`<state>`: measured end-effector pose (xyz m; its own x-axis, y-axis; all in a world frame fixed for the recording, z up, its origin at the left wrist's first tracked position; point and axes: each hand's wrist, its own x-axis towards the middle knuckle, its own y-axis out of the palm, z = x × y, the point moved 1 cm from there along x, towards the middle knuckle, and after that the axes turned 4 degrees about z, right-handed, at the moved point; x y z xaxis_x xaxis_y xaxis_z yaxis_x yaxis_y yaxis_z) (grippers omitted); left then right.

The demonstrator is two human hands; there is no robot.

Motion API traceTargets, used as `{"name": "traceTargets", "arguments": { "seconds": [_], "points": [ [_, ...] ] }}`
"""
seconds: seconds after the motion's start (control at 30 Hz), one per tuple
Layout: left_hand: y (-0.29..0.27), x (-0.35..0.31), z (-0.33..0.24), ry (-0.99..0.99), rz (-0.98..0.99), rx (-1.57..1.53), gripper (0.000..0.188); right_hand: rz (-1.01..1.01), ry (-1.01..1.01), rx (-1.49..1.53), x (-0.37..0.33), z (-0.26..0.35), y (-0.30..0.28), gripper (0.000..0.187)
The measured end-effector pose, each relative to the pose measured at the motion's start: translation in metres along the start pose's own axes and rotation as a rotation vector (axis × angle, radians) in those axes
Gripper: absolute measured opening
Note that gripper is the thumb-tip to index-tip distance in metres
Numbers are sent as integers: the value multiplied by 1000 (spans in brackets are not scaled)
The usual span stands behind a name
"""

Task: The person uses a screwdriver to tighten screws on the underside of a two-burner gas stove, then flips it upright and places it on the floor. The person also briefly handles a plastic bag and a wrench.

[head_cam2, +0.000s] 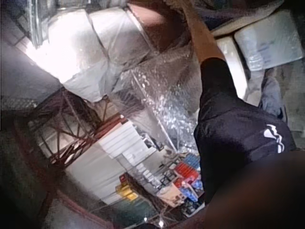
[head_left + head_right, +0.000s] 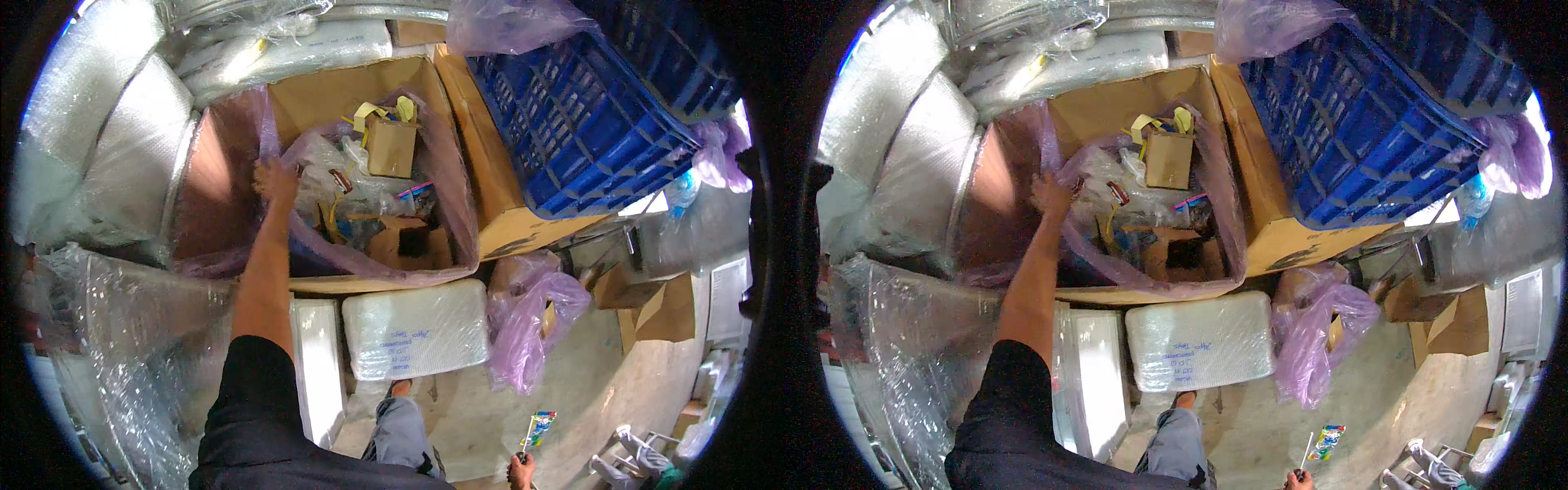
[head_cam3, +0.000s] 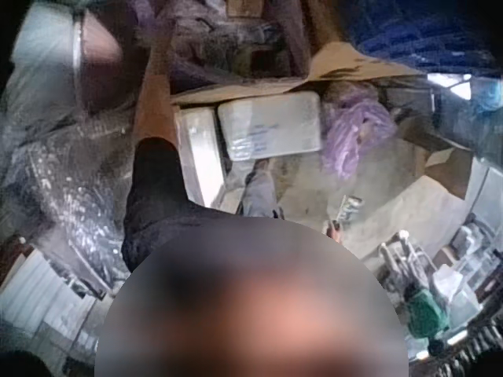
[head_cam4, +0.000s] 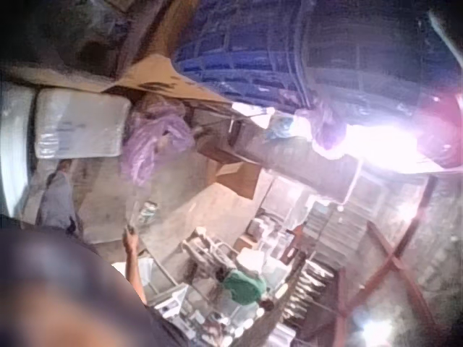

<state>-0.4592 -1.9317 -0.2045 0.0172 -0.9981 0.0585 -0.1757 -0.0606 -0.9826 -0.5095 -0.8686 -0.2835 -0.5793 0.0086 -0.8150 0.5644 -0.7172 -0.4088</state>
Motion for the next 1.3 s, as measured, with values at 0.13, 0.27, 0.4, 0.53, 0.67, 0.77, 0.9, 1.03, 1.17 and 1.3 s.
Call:
{"name": "traceTargets", "arguments": {
  "seconds": [0.13,0.27,0.4,0.53,0.67,0.77,0.9,1.03,1.17,1.3],
  "points": [
    [37,28,50,-59,195,-167,61,-64,-171,-318,14,-11,4,28],
    [65,43,48,235,390,-43,46,-4,-66,-259,20,-35,-7,33],
    [-8,16,16,29,-160,-587,37,-9,-223,-265,27,-37,-15,18],
    [-130,-21,10,-112,-444,-944,35,44,-86,-34,25,-10,-16,24],
    [-174,-63,24,-14,-767,-770,36,-64,-164,-81,10,39,-12,16],
    [-172,-93,46,-272,-849,-921,37,-89,-232,-98,-2,79,-7,16],
    [-191,-101,34,-360,-678,-975,41,-56,-225,-16,-22,106,14,17],
    [-227,-89,31,-74,-623,-914,43,-20,-141,-110,-41,102,26,17],
    [-201,-94,40,-207,-817,-1063,43,-22,-64,-122,-51,84,20,18],
    [-146,-99,48,-588,-777,-1136,42,-43,10,-14,-46,64,16,16]
  ]
}}
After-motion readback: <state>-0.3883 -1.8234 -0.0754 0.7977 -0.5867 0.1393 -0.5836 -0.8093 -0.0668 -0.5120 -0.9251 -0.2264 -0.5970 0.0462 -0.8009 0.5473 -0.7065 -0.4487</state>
